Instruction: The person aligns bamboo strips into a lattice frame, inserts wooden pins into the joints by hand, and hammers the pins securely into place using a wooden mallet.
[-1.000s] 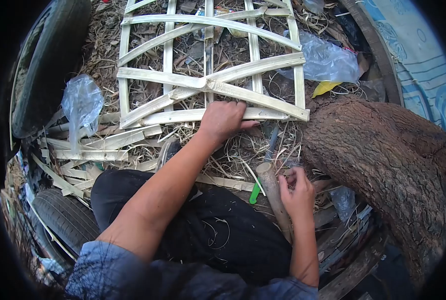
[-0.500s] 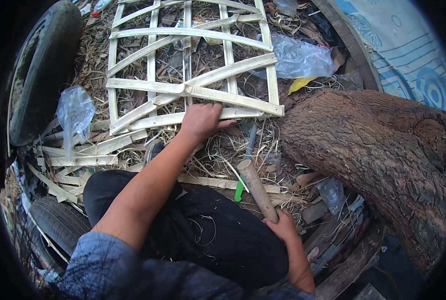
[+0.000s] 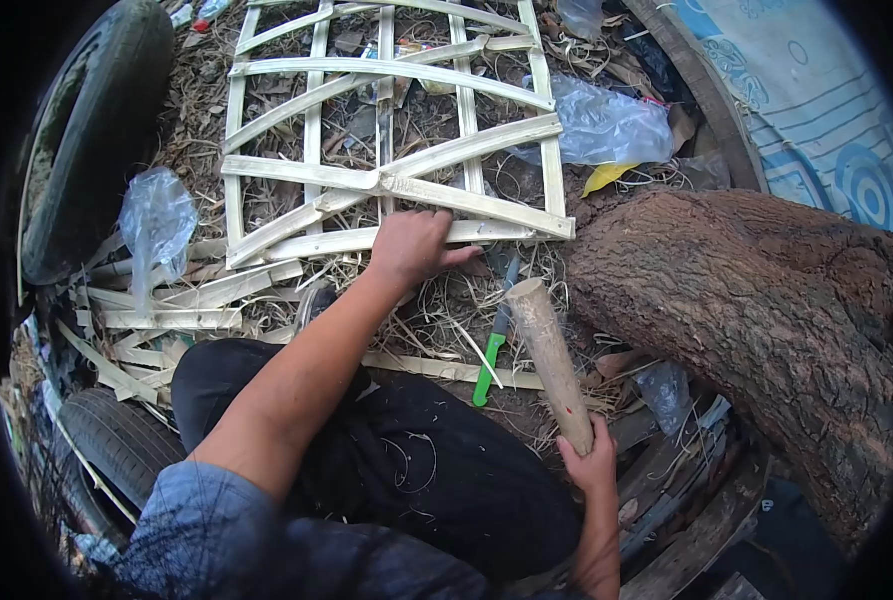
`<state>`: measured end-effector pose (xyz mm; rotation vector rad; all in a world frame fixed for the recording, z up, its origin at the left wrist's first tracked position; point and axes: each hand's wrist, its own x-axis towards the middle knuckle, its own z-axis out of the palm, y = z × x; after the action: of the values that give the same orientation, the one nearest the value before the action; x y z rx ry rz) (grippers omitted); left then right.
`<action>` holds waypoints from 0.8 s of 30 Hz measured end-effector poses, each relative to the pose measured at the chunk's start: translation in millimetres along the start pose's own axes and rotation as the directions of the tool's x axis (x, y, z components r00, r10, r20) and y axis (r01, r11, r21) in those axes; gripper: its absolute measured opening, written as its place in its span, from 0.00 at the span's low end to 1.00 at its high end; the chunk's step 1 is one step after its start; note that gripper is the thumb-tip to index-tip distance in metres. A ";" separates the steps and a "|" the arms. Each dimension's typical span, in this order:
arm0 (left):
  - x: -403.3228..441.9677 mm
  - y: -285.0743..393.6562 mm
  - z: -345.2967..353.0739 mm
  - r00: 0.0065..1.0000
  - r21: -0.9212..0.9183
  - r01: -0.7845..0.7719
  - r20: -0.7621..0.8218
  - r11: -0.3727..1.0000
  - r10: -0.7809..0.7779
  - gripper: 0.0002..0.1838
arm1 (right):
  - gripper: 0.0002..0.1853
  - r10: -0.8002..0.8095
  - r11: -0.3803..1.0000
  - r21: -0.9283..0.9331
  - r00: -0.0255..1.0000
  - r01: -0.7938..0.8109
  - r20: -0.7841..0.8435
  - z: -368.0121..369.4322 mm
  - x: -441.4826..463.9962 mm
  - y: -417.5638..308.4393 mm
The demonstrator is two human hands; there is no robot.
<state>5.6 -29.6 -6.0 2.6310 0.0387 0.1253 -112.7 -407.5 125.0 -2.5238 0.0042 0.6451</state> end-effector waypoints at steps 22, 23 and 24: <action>7.3 6.0 -8.7 0.983 -0.058 0.154 0.107 0.986 -0.147 0.39 | 0.25 -0.144 0.984 -0.118 0.986 0.133 -0.084 -18.5 41.3 -124.7; 6.9 5.0 -7.4 0.983 -0.060 0.157 0.107 0.986 -0.150 0.39 | 0.25 -0.154 0.982 -0.124 0.984 0.142 -0.091 -18.5 41.2 -125.3; 6.7 4.5 -6.3 0.984 -0.063 0.156 0.101 0.986 -0.149 0.38 | 0.26 -0.138 0.979 -0.161 0.989 0.128 -0.055 -21.6 41.2 -126.9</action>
<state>11.6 -30.1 2.2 2.5491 0.1988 -0.0518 -50.2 -304.0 185.4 -2.6682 -0.1981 0.5264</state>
